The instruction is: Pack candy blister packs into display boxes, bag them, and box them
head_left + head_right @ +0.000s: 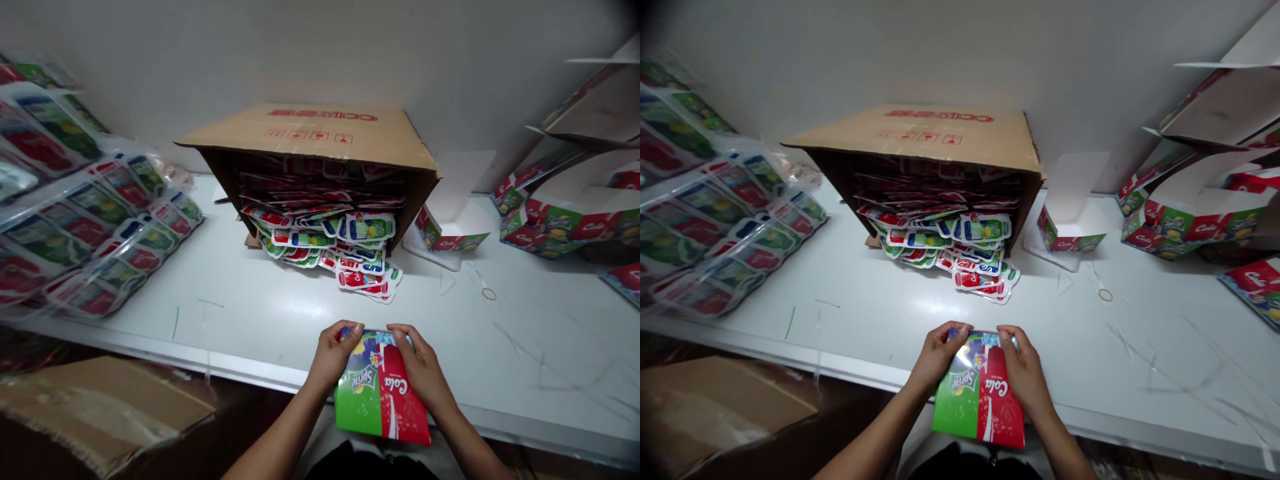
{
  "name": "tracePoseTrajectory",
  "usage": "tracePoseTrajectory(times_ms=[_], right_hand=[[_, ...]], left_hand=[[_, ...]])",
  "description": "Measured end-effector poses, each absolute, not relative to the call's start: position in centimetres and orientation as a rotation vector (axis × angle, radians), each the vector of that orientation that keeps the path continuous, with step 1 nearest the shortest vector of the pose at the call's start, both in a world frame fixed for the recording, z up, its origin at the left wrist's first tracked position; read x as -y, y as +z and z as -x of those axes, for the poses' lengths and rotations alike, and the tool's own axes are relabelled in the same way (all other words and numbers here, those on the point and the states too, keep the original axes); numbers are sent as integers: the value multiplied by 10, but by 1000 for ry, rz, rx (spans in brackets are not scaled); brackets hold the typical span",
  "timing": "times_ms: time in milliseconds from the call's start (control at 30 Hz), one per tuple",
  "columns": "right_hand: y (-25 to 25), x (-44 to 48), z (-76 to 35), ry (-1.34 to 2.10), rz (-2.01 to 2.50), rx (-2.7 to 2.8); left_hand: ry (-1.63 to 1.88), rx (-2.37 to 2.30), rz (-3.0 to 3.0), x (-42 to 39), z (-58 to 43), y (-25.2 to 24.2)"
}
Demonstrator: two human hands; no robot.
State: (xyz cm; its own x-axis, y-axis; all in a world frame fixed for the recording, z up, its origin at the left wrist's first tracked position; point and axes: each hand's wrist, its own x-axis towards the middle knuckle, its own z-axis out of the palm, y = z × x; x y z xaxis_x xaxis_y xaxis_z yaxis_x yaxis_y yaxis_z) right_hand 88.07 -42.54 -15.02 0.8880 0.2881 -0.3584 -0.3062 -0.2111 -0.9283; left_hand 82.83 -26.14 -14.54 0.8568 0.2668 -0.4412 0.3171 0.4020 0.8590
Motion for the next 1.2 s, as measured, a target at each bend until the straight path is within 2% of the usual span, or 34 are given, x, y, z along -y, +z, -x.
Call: tracePoseTrajectory(times_ms=[233,433,633,700,833,1000,1200], right_hand=[[-164,441,-878,543,1548,-168],[-167,451,-859,448,1736,-116],[-124,461,-810,-20,1638,-13],[-115,467,-789,-79,1600,145],[-126,478,-772,-2,1716,402],[-157,487,-790,-199,1737,483],[-158,474,-827,-200,1561,128]], left_hand=[[161,-681,-1354,252,-814,-148],[74,-593,-1348,261,-775,-141],[136,-280,-1399,257,-795,-121],[197,-266,-1421,258,-807,-120],[-23,-254,-1286,274,-816,-123],[-212,-99,-1289,277,-807,-115],[-415,-87,-1303,272,-827,-97]])
